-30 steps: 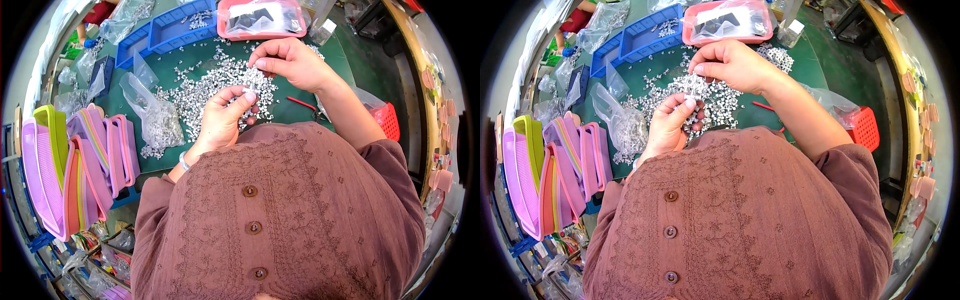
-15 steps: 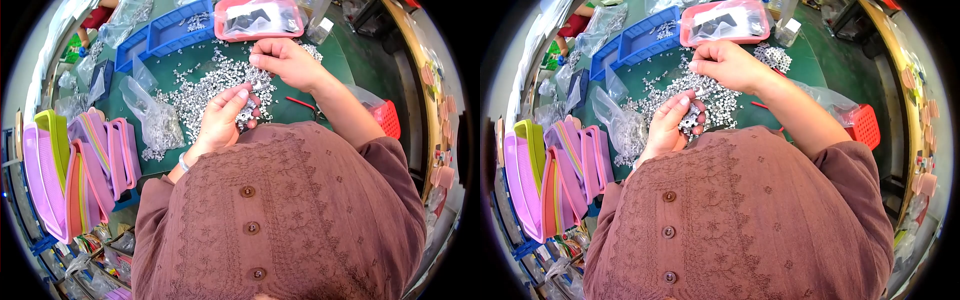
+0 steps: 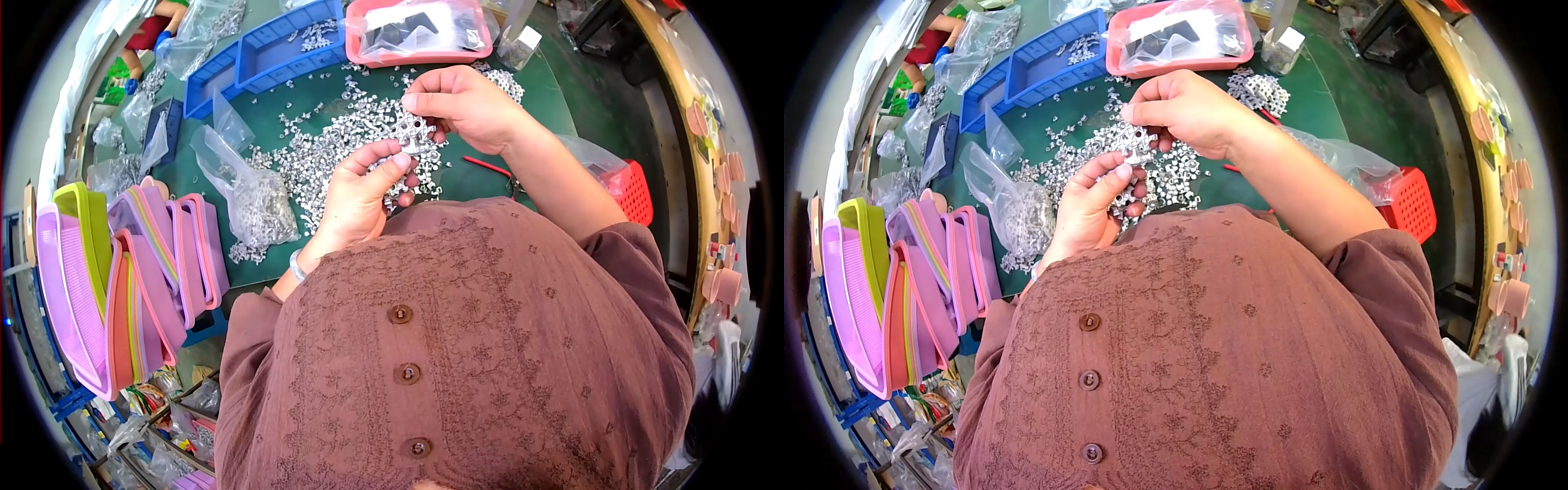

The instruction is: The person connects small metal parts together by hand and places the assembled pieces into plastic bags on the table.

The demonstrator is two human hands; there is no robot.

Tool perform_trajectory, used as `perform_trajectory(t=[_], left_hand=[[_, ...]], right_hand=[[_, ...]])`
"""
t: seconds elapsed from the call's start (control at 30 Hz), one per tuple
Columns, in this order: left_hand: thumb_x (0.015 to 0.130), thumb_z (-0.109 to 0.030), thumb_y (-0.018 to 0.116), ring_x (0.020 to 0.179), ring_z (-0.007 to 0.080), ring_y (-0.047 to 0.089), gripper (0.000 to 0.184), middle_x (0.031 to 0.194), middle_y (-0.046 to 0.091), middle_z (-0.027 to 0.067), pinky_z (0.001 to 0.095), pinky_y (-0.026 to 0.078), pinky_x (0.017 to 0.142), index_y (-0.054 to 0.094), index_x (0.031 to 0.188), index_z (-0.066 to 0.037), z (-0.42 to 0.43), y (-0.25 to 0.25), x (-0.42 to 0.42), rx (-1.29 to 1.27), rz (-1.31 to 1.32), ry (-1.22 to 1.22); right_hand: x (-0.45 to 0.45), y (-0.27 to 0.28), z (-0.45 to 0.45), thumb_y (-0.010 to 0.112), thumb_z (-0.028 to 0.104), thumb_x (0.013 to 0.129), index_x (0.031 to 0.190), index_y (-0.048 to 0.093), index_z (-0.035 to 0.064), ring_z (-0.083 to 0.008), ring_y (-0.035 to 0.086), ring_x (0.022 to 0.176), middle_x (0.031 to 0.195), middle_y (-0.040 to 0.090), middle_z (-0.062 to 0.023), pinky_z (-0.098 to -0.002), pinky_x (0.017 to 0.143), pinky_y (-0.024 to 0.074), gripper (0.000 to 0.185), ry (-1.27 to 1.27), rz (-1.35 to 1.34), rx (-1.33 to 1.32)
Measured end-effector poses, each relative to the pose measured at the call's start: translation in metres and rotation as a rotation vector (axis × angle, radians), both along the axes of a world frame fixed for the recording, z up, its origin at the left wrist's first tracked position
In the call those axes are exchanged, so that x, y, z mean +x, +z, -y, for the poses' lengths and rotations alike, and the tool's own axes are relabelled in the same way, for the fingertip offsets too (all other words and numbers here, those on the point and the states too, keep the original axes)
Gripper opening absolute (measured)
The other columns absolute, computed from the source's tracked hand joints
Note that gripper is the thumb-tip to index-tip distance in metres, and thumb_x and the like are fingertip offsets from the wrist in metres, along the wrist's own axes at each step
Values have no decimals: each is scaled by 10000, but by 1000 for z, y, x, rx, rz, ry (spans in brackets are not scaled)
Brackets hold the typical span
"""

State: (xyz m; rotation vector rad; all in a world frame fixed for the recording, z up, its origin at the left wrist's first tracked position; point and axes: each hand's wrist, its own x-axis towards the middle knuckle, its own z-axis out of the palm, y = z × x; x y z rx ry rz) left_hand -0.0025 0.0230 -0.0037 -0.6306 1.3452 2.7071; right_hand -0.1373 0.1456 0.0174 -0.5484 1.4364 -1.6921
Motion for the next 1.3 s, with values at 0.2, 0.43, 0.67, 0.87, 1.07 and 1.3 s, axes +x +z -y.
perform_trajectory(t=[0.2, 0.43, 0.67, 0.87, 1.07, 1.3], left_hand=[[796, -56, 570, 693, 162, 529, 140, 814, 576, 91, 259, 416, 517, 534, 930, -33, 0, -1, 0, 6, 11, 12], [790, -53, 579, 678, 143, 539, 152, 812, 579, 70, 240, 420, 511, 530, 931, -24, 1, -1, 0, 14, 7, 24], [795, -57, 575, 673, 142, 535, 148, 811, 577, 70, 240, 416, 508, 526, 931, -25, 2, -1, 1, 30, 3, 29], [797, -58, 572, 673, 141, 533, 144, 812, 576, 70, 240, 416, 508, 526, 929, -25, 3, -1, 1, 32, -1, 29], [809, -57, 549, 695, 170, 523, 136, 816, 571, 104, 266, 419, 517, 521, 938, -25, 3, 0, 1, 26, 3, 25], [804, -59, 559, 689, 158, 527, 142, 817, 572, 90, 255, 418, 513, 524, 936, -22, 3, -1, 1, 16, -3, 24]], right_hand=[[-3, -2, 0, 569, 154, 796, 782, 575, 2, -70, 470, 529, 646, 530, -6, -198, 451, 383, 153, 20, 29, -25], [-5, -4, 1, 555, 162, 808, 788, 577, 0, -78, 487, 529, 654, 546, -16, -195, 458, 397, 164, 37, 26, -30], [-6, -6, 3, 553, 178, 811, 784, 576, 4, -79, 494, 527, 650, 545, -15, -196, 455, 400, 178, 42, 24, -33], [-6, -7, 3, 562, 191, 807, 778, 575, 6, -84, 497, 529, 663, 551, -21, -198, 454, 406, 187, 48, 31, -43], [-5, -6, 3, 560, 191, 807, 776, 576, 7, -88, 498, 529, 665, 551, -22, -201, 452, 409, 187, 48, 32, -36], [-5, -5, 3, 563, 193, 804, 765, 575, 9, -87, 495, 527, 657, 546, -20, -202, 452, 407, 189, 45, 23, -27]])
